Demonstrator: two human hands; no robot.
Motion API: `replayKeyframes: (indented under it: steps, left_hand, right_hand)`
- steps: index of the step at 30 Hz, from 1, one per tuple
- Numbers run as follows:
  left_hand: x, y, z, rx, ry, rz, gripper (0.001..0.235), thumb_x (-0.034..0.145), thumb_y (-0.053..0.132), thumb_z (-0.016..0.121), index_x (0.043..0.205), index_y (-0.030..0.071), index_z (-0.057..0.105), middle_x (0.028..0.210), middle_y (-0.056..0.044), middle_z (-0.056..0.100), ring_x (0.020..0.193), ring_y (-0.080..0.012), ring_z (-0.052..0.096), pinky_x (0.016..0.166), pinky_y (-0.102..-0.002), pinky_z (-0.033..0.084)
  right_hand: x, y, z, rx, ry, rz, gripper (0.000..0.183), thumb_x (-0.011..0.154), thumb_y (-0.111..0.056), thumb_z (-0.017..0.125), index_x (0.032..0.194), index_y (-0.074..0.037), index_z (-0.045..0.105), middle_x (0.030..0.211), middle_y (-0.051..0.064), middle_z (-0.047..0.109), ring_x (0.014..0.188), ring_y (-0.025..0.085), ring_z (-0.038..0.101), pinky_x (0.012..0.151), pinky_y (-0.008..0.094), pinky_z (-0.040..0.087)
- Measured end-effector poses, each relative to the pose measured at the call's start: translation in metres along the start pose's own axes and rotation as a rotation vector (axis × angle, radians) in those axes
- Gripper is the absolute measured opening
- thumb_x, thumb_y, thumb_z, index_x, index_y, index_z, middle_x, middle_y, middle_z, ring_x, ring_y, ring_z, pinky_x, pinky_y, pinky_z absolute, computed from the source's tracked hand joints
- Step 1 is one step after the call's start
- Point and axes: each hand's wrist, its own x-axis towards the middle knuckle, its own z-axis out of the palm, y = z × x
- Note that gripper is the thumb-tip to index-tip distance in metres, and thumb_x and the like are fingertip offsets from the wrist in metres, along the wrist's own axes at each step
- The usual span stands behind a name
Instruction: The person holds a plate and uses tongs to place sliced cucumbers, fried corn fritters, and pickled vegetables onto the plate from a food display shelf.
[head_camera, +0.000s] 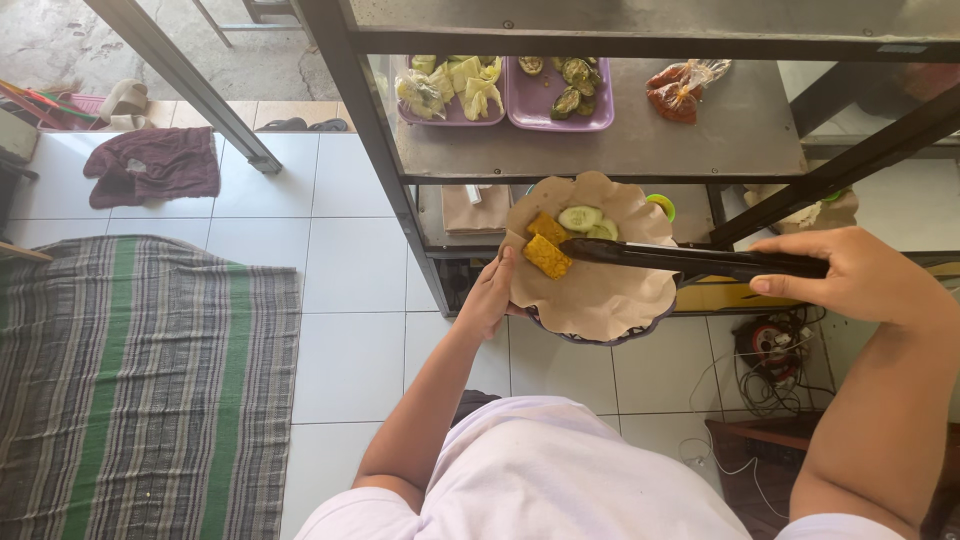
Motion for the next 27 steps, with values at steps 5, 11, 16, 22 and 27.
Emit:
replayKeyframes:
  steps: [5,11,16,22,27]
  left_hand:
    - [0.005,-0.004,0.003,-0.04,0.045,0.004,0.059,0.105,0.053,0.039,0.145,0.011,0.049,0.124,-0.01,0.067,0.099,-0.0194,0.073,0.068,-0.038,0.066]
    - [0.005,-0.004,0.013,-0.068,0.021,0.068,0.061,0.102,0.055,0.039,0.144,0.012,0.047,0.126,-0.01,0.067,0.103,-0.0196,0.073,0.072,-0.037,0.067]
    - [0.007,-0.005,0.018,-0.036,0.067,0.032,0.063,0.103,0.057,0.04,0.14,0.008,0.051,0.123,-0.011,0.068,0.101,-0.0202,0.073,0.072,-0.037,0.067]
    - [0.005,-0.007,0.018,0.004,0.038,0.031,0.062,0.103,0.057,0.039,0.14,0.009,0.053,0.124,-0.009,0.069,0.1,-0.0182,0.073,0.071,-0.035,0.066]
    - [0.006,-0.012,0.021,0.004,0.057,0.012,0.06,0.103,0.056,0.039,0.141,0.011,0.053,0.124,-0.007,0.068,0.1,-0.0166,0.072,0.07,-0.035,0.065]
  right_hand:
    - [-0.007,0.018,0.0,-0.012,-0.017,0.091,0.056,0.076,-0.047,0.085,0.121,-0.015,0.078,0.1,0.008,0.079,0.089,0.02,0.071,0.082,0.034,0.057]
    - [-0.016,0.007,0.011,0.087,-0.003,0.073,0.053,0.077,-0.044,0.083,0.12,-0.012,0.077,0.098,0.006,0.078,0.078,0.018,0.071,0.072,0.033,0.055]
    - [-0.022,-0.009,0.013,0.082,0.006,0.147,0.053,0.078,-0.042,0.084,0.123,-0.014,0.077,0.093,0.008,0.078,0.072,0.022,0.069,0.068,0.035,0.053]
    - [-0.025,-0.012,0.021,0.128,0.049,0.05,0.052,0.076,-0.041,0.085,0.12,-0.014,0.077,0.09,0.006,0.08,0.071,0.017,0.072,0.067,0.032,0.054]
    - [-0.027,-0.019,0.019,0.12,0.041,0.066,0.05,0.076,-0.042,0.084,0.119,-0.016,0.078,0.086,0.006,0.077,0.067,0.017,0.069,0.064,0.032,0.053]
